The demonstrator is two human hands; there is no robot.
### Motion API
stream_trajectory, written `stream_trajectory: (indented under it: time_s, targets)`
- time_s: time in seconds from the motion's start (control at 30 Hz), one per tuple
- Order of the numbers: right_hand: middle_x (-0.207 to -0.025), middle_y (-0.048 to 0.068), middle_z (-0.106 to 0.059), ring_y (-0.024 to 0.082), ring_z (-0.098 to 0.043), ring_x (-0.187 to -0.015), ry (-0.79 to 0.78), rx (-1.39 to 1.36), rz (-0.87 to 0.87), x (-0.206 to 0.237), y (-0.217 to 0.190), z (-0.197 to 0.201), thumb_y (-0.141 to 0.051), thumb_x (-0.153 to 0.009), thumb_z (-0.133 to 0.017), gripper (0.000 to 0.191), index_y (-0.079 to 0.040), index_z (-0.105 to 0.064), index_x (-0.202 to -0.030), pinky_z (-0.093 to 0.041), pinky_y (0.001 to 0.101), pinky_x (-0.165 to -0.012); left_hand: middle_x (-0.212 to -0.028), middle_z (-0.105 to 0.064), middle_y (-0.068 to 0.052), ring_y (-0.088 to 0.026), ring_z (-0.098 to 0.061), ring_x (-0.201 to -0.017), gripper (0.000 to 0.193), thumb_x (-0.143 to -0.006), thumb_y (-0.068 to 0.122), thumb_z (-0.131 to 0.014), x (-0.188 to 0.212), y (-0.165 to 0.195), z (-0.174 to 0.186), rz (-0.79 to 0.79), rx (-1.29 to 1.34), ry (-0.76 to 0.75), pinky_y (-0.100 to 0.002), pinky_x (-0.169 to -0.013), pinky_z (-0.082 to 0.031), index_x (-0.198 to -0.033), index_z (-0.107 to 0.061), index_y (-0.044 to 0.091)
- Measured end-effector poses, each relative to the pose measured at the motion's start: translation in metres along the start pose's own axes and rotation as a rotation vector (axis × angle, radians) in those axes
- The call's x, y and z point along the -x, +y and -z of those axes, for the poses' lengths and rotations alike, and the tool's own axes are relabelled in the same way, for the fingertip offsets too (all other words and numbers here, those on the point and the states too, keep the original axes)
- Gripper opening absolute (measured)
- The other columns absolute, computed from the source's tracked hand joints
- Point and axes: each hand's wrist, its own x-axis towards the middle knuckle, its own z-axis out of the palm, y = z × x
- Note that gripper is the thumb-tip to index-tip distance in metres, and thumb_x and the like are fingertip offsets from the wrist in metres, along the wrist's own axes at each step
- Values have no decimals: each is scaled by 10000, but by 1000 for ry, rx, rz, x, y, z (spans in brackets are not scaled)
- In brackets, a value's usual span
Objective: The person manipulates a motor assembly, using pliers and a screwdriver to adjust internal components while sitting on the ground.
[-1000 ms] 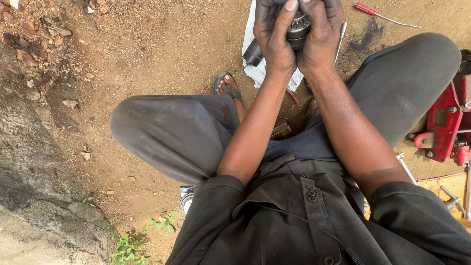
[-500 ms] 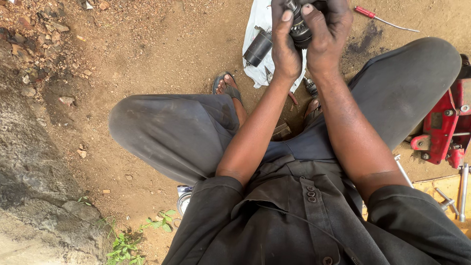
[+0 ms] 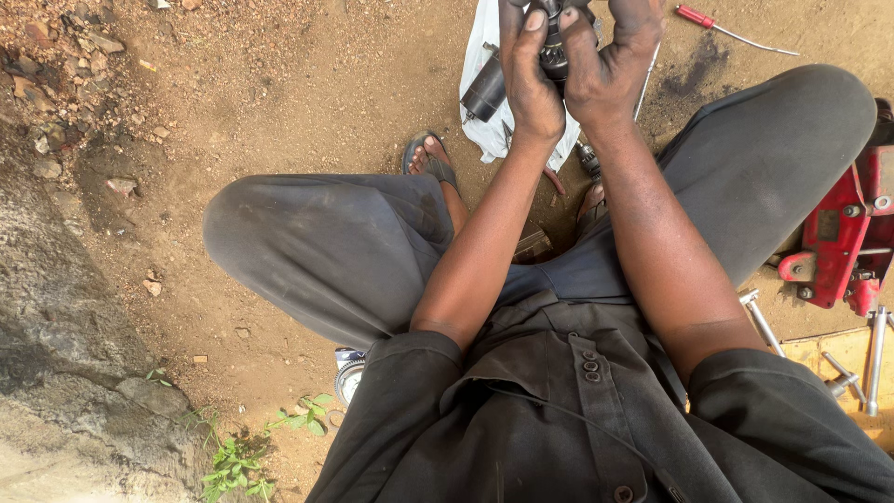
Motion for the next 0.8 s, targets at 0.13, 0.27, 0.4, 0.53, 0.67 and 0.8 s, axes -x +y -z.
stream_trajectory:
  time_s: [0.13, 0.27, 0.4, 0.53, 0.67, 0.8]
  targets:
    - [-945, 91, -664, 206, -609, -929, 9, -55, 49, -1, 8, -1, -72, -1025, -700, 87, -37, -704, -1104, -493, 412, -840, -1176, -561, -85, -176, -536, -1183, 432, -1016, 338, -417, 5, -11, 2, 65, 7, 53, -377, -1092, -412, -1342, -477, 62]
    - [-931, 103, -641, 187, -592, -901, 30, -144, 23, -1, 7, 3, -38, -994, -637, 122, 21, -672, -1095, -503, 404, -793, -1050, -575, -108, -199, -567, -1039, 371, -1149, 320, -422, 5, -26, 4, 22, 67, -32, -392, -993, -466, -1202, -546, -25]
    - [-886, 68, -633, 131, -574, -825, 51, -208, -62, -2, 6, 6, -1, -988, -640, 107, 32, -693, -1074, -492, 323, -699, -1105, -565, -97, -175, -548, -1077, 358, -1124, 285, -413, 7, -36, 5, 85, 67, 9, -390, -1048, -451, -1279, -525, -17]
    - [-894, 81, -658, 155, -617, -821, 54, -235, 2, -4, 4, 8, 15, -978, -650, 64, 31, -670, -1037, -520, 332, -699, -1114, -561, -93, -184, -554, -1110, 356, -1108, 267, -428, 8, -33, 3, 196, 168, 51, -393, -1001, -463, -1311, -519, -11]
    - [-919, 84, -655, 157, -606, -823, 39, -254, -61, 0, -4, 10, 17, -985, -646, 37, 3, -645, -1019, -497, 340, -739, -1071, -583, -85, -156, -584, -1035, 322, -1095, 261, -467, 5, -20, 2, 154, 130, -11, -380, -981, -484, -1261, -546, -3]
    - [-1080, 120, -617, 186, -590, -1018, 57, -210, -55, 7, -12, 6, -21, -1009, -659, 225, 33, -628, -1225, -512, 380, -845, -1016, -606, -71, -146, -603, -959, 260, -1092, 234, -562, 3, -8, 3, 115, 221, 15, -338, -901, -488, -1183, -596, -7]
